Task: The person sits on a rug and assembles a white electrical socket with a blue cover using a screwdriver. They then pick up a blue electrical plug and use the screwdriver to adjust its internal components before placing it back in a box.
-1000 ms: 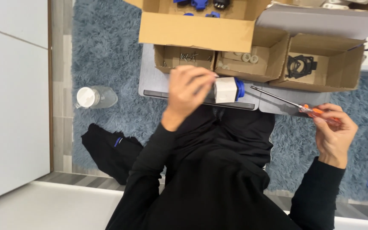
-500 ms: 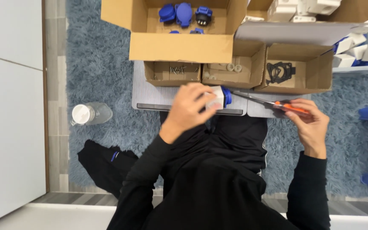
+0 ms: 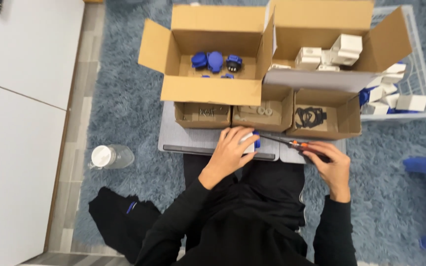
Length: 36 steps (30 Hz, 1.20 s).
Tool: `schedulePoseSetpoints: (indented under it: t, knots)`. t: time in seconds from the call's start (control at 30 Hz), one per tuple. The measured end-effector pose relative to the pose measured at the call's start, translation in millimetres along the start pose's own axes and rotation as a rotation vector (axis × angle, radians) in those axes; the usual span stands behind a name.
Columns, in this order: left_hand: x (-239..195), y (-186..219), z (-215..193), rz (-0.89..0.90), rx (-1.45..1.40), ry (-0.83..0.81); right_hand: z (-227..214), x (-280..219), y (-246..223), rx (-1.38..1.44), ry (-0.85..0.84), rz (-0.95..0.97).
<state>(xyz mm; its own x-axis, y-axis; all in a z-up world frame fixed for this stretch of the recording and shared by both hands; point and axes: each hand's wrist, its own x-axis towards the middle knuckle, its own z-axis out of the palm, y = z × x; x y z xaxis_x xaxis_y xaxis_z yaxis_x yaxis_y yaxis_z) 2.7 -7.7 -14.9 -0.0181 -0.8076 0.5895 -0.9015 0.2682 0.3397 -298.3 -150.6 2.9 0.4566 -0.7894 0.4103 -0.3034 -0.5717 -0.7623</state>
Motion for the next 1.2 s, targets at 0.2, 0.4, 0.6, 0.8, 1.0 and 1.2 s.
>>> schedulePoseSetpoints:
  t: [0.2, 0.4, 0.6, 0.8, 1.0, 1.2]
  knots:
    - [14, 13, -19, -0.053, -0.158, 0.058, 2, 5, -7, -0.039, 0.032, -0.025]
    - [19, 17, -31, -0.159, -0.449, 0.098, 4, 5, -13, -0.071, 0.059, -0.064]
    - [16, 3, -32, -0.208, -0.469, 0.084, 11, 2, -13, -0.091, 0.067, -0.075]
    - [24, 3, -42, -0.107, -0.374, -0.039, 20, -6, -1, -0.149, 0.099, -0.148]
    - [30, 1, -50, 0.000, -0.249, -0.189, 29, -12, 12, -0.215, 0.153, -0.233]
    - [30, -3, -55, 0.051, -0.245, -0.299, 33, -15, 21, -0.270, 0.196, -0.337]
